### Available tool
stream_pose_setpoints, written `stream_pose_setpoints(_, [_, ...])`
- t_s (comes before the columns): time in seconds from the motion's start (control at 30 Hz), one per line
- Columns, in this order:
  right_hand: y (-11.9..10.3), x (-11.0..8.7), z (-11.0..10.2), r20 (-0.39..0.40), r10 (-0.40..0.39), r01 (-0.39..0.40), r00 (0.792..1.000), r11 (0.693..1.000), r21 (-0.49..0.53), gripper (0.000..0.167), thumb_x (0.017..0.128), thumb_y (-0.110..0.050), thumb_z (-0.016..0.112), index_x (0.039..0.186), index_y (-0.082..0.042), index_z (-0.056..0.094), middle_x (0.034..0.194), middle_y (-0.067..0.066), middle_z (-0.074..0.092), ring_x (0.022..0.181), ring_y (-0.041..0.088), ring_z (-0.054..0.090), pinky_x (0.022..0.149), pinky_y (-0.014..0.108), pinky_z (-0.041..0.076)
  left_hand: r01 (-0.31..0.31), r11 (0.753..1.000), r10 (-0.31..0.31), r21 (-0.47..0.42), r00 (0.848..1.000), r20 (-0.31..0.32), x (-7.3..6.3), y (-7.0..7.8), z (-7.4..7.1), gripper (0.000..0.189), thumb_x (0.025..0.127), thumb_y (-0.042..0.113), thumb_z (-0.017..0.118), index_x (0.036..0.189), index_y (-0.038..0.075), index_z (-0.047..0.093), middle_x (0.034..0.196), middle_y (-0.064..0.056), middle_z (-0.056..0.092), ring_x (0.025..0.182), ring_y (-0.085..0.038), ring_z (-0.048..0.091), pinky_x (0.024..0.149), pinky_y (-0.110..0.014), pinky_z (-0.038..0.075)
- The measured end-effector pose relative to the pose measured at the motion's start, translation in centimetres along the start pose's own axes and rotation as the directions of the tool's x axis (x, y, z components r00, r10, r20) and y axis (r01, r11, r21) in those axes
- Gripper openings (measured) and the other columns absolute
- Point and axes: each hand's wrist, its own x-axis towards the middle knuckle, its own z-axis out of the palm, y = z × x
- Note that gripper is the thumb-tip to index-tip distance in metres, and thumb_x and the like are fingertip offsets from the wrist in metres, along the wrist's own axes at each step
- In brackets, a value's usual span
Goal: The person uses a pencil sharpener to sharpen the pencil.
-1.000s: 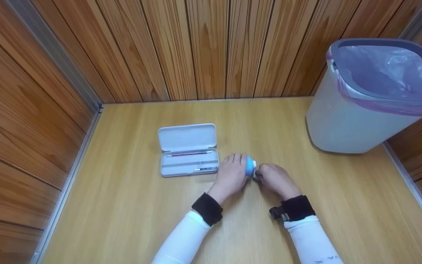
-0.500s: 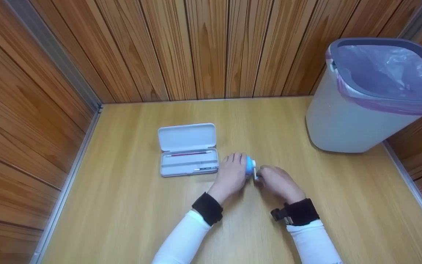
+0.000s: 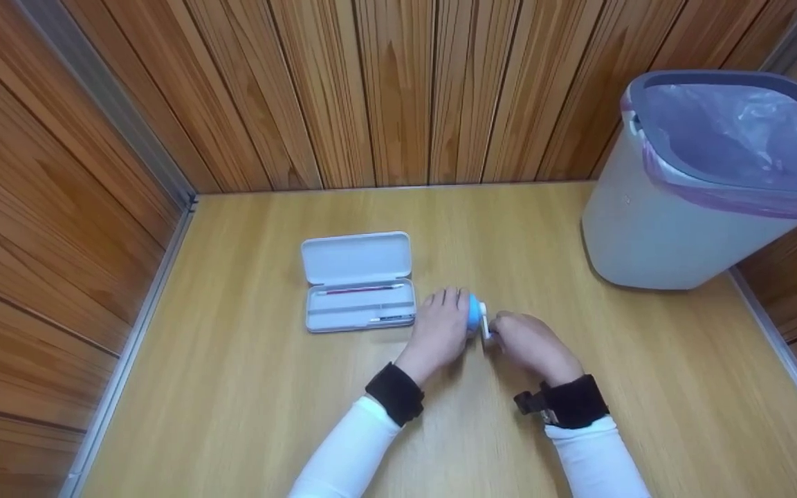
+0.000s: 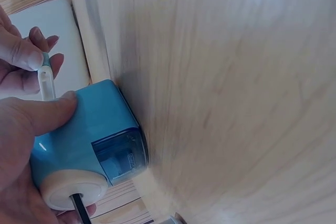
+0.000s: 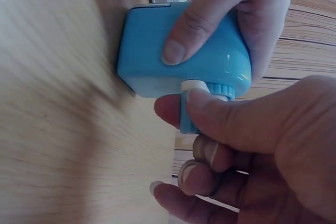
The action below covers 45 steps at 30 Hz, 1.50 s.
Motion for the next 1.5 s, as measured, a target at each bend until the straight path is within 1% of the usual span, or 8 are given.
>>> stream_pose_setpoints(0.13, [0.1, 0.0, -0.1, -0.007, -0.011, 0.011, 1.000, 1.000, 0.008, 0.013, 0.089, 0.002, 0.064, 0.097, -0.003, 0.072, 0.075, -0.001, 0.056, 0.066, 0.018, 0.049, 0.060, 0.031, 0.044, -0.002, 1.000, 0.002, 0.008, 1.000, 0.006, 0.0, -0.1, -0.1, 0.062, 0.092, 0.037, 0.063, 0.140, 0.003, 0.045, 0.125, -0.012, 0.053, 0.115, -0.026, 0.052, 0.099, -0.038, 0.044])
stream_pose_setpoints(0.37, [0.1, 0.0, -0.6, 0.016, 0.012, -0.013, 1.000, 0.999, 0.038, 0.016, 0.089, 0.003, 0.065, 0.102, -0.002, 0.072, 0.087, 0.007, 0.065, 0.072, 0.020, 0.053, 0.067, 0.035, 0.048, 0.005, 1.000, -0.004, -0.016, 0.999, 0.035, 0.1, -0.1, -0.3, 0.062, 0.095, 0.035, 0.061, 0.145, 0.004, 0.041, 0.130, -0.014, 0.052, 0.120, -0.028, 0.050, 0.103, -0.040, 0.041])
stream_pose_setpoints(0.5, [0.2, -0.1, -0.9, 0.041, 0.027, -0.029, 0.999, 0.999, 0.043, 0.018, 0.090, 0.003, 0.063, 0.105, -0.002, 0.072, 0.089, 0.006, 0.066, 0.074, 0.020, 0.055, 0.070, 0.036, 0.050, 0.002, 1.000, -0.001, -0.016, 0.999, 0.045, 0.2, 0.0, -0.2, 0.061, 0.095, 0.034, 0.060, 0.146, 0.005, 0.041, 0.131, -0.014, 0.052, 0.121, -0.028, 0.050, 0.104, -0.041, 0.041])
stream_pose_setpoints(0.67, [0.1, 0.0, -2.0, 0.063, 0.046, -0.050, 0.997, 0.997, 0.061, 0.018, 0.091, 0.001, 0.063, 0.106, -0.003, 0.072, 0.084, 0.002, 0.062, 0.070, 0.019, 0.055, 0.061, 0.034, 0.049, -0.005, 0.999, 0.007, -0.033, 0.998, 0.057, 0.3, 0.0, -0.4, 0.061, 0.096, 0.032, 0.059, 0.147, 0.007, 0.039, 0.137, -0.015, 0.049, 0.125, -0.030, 0.048, 0.106, -0.042, 0.039])
stream_pose_setpoints(0.77, [-0.1, 0.2, -2.8, 0.041, 0.036, -0.039, 0.998, 0.996, 0.078, 0.016, 0.091, -0.001, 0.064, 0.105, -0.002, 0.073, 0.083, 0.002, 0.061, 0.069, 0.020, 0.054, 0.059, 0.032, 0.048, -0.003, 0.999, 0.005, -0.039, 0.998, 0.056, 0.4, -0.1, -0.4, 0.060, 0.096, 0.032, 0.058, 0.148, 0.008, 0.039, 0.139, -0.015, 0.048, 0.126, -0.030, 0.047, 0.107, -0.042, 0.038])
stream_pose_setpoints(0.97, [-0.2, 0.8, -3.8, -0.027, -0.011, 0.013, 1.000, 0.997, 0.070, 0.014, 0.092, -0.004, 0.066, 0.105, -0.001, 0.072, 0.087, 0.005, 0.064, 0.074, 0.020, 0.057, 0.069, 0.037, 0.054, -0.014, 0.999, 0.015, -0.037, 0.999, 0.032, 0.2, -0.3, -0.1, 0.059, 0.096, 0.032, 0.059, 0.147, 0.008, 0.041, 0.135, -0.014, 0.051, 0.122, -0.029, 0.050, 0.103, -0.041, 0.042])
stream_pose_setpoints(1.13, [-0.1, 1.4, -4.0, -0.075, -0.034, 0.039, 0.997, 0.998, 0.054, 0.012, 0.093, -0.005, 0.066, 0.101, 0.000, 0.073, 0.085, 0.005, 0.063, 0.074, 0.020, 0.058, 0.071, 0.038, 0.054, -0.020, 0.999, 0.021, -0.040, 0.999, 0.024, 0.1, -0.3, 0.0, 0.057, 0.096, 0.031, 0.060, 0.145, 0.008, 0.043, 0.131, -0.013, 0.052, 0.118, -0.028, 0.052, 0.101, -0.040, 0.044])
stream_pose_setpoints(1.5, [-0.1, 2.1, -4.3, -0.102, -0.004, 0.009, 0.995, 0.999, 0.048, 0.015, 0.095, -0.008, 0.064, 0.106, -0.001, 0.072, 0.091, 0.007, 0.065, 0.083, 0.023, 0.063, 0.076, 0.041, 0.055, -0.032, 0.996, 0.034, -0.078, 0.999, 0.023, 0.0, -0.6, 0.0, 0.063, 0.097, 0.043, 0.057, 0.146, 0.008, 0.041, 0.136, -0.013, 0.050, 0.126, -0.028, 0.047, 0.106, -0.042, 0.039])
